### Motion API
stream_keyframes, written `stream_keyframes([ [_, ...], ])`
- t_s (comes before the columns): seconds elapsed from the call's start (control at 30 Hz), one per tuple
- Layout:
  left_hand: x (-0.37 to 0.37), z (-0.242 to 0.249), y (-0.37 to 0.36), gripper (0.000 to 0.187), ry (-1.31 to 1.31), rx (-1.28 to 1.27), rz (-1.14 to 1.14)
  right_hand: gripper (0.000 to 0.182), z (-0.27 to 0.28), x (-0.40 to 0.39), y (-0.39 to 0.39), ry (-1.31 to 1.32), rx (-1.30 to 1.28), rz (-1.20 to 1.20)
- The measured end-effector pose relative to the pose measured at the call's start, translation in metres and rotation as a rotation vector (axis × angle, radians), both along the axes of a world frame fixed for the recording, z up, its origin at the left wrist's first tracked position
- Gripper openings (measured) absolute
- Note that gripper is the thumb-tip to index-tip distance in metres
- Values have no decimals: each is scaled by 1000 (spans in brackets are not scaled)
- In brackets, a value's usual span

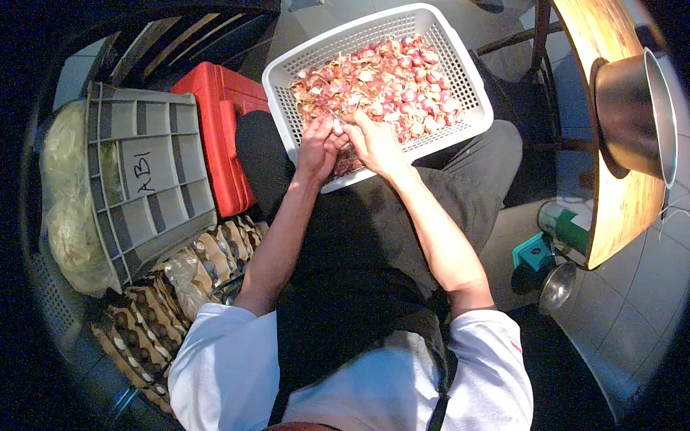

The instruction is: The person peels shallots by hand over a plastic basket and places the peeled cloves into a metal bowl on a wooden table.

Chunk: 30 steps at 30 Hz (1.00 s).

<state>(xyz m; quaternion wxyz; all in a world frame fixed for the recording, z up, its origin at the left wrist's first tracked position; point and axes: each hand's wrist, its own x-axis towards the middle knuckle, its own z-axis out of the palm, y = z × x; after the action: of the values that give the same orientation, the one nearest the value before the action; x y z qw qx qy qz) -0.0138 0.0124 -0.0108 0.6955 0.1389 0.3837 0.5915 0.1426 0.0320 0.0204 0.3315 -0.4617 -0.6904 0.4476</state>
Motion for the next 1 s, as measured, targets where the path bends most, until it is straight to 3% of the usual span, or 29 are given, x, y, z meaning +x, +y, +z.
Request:
stream_keyframes([
  [0.13, -2, -7, 1, 13, -29, 25, -19, 27, 9, 1, 2, 24, -194, -29],
  [0.23, -6, -14, 1, 16, -29, 31, -29, 28, 16, 0, -2, -27, -57, -23],
  [0.43, -6, -8, 0, 15, -32, 58, -57, 24, 7, -1, -2, 18, -27, -11],
  [0.73, -1, 6, -1, 15, -27, 5, -22, 23, -9, 2, 10, 264, -182, -114],
  [1.0, -6, -12, 2, 13, -136, 84, -52, 35, 6, 1, 1, 44, -47, -46],
])
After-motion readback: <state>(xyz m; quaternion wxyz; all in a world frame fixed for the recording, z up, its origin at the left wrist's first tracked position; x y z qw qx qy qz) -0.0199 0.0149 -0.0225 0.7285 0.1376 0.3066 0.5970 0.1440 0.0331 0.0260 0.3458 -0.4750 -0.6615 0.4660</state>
